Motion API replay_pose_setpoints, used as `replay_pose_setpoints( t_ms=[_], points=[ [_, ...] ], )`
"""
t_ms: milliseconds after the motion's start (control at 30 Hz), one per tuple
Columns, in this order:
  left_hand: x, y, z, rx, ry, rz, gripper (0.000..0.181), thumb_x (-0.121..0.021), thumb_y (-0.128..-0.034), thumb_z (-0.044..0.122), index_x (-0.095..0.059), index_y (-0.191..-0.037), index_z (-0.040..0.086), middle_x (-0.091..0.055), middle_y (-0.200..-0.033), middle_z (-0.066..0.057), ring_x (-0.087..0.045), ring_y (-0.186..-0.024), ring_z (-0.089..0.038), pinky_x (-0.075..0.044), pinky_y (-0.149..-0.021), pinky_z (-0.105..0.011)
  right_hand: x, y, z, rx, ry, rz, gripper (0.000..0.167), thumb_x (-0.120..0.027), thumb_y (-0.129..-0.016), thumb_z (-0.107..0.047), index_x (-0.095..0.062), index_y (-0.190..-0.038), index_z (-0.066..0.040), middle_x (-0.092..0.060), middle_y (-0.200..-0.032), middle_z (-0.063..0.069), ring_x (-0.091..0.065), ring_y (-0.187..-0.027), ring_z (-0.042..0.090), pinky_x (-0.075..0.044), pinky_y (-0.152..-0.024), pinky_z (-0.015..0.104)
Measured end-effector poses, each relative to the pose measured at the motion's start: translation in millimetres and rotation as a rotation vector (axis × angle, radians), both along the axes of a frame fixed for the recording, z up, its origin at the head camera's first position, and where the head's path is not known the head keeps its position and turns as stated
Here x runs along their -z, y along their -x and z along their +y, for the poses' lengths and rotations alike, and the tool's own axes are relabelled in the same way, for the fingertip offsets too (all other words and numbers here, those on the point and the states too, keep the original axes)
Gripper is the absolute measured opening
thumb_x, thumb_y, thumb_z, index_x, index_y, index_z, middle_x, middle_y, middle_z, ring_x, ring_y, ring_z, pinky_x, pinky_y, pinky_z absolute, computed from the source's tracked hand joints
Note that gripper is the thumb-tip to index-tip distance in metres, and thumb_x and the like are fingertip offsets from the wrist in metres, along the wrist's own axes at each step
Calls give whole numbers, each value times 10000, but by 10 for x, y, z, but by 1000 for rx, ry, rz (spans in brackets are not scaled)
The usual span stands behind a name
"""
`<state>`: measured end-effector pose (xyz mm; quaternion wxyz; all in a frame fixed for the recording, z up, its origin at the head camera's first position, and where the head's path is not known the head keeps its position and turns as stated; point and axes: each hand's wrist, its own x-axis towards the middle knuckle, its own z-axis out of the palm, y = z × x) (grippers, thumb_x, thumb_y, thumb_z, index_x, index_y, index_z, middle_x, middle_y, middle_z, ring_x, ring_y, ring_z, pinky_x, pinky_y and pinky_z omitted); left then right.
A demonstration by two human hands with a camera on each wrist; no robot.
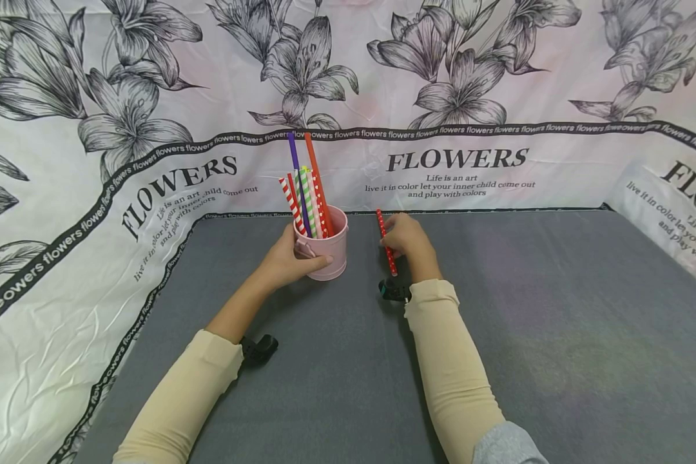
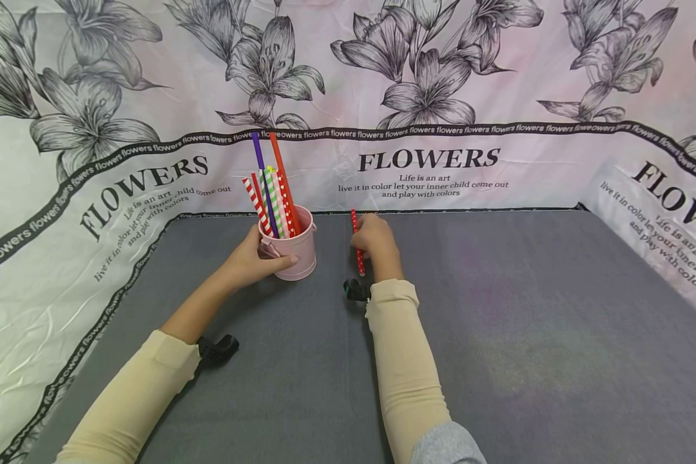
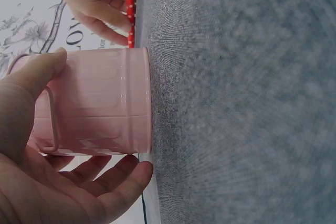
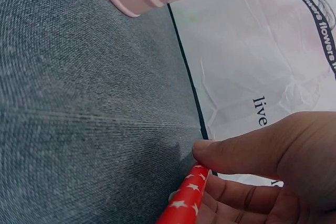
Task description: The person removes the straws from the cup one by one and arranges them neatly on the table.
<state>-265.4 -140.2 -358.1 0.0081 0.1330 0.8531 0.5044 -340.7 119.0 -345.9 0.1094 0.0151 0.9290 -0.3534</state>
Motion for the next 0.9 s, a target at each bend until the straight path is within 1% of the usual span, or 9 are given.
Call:
replay_pose_setpoints(
  t_ms=[233, 500, 567, 767, 900],
  points=[
    [12, 7, -4, -6, 12, -8, 946, -833, -818, 311, -236, -1510, 63, -442, -1428, -145, -440, -1316, -307, -356, -1097, -521, 34, 29, -20, 25, -12, -2, 432, -721, -897, -28, -593, -1308, -5, -606, -1168, 233, -690, -783, 288, -583, -618, 326],
    [9, 14, 4, -6, 4, -9, 944, -834, -818, 302, -240, -1508, 52, -441, -1432, -152, -437, -1320, -312, -352, -1100, -521, 32, 16, -29, 31, 26, -26, 507, -720, -894, -27, -537, -1366, 9, -666, -1005, 221, -701, -784, 287, -585, -606, 331],
    [11, 18, 2, -5, 6, -9, 941, -829, -821, 302, -239, -1508, 46, -440, -1434, -159, -434, -1325, -314, -345, -1104, -524, 31, 15, -28, 32, 28, -29, 526, -726, -893, -30, -525, -1378, 5, -662, -998, 214, -699, -778, 282, -584, -608, 328],
    [-3, 10, 3, -14, 15, -12, 931, -837, -815, 306, -254, -1495, 56, -446, -1430, -153, -435, -1326, -308, -352, -1100, -522, 19, 2, -21, 7, 57, -43, 529, -715, -890, -13, -511, -1378, 25, -638, -1055, 239, -701, -772, 293, -588, -616, 343],
    [-2, 13, -1, -15, 18, -13, 931, -842, -811, 311, -258, -1489, 56, -452, -1421, -152, -442, -1316, -307, -361, -1094, -517, 24, -2, -24, 0, 65, -49, 522, -712, -889, -9, -517, -1372, 19, -642, -1042, 239, -700, -751, 287, -589, -612, 348]
  ],
)
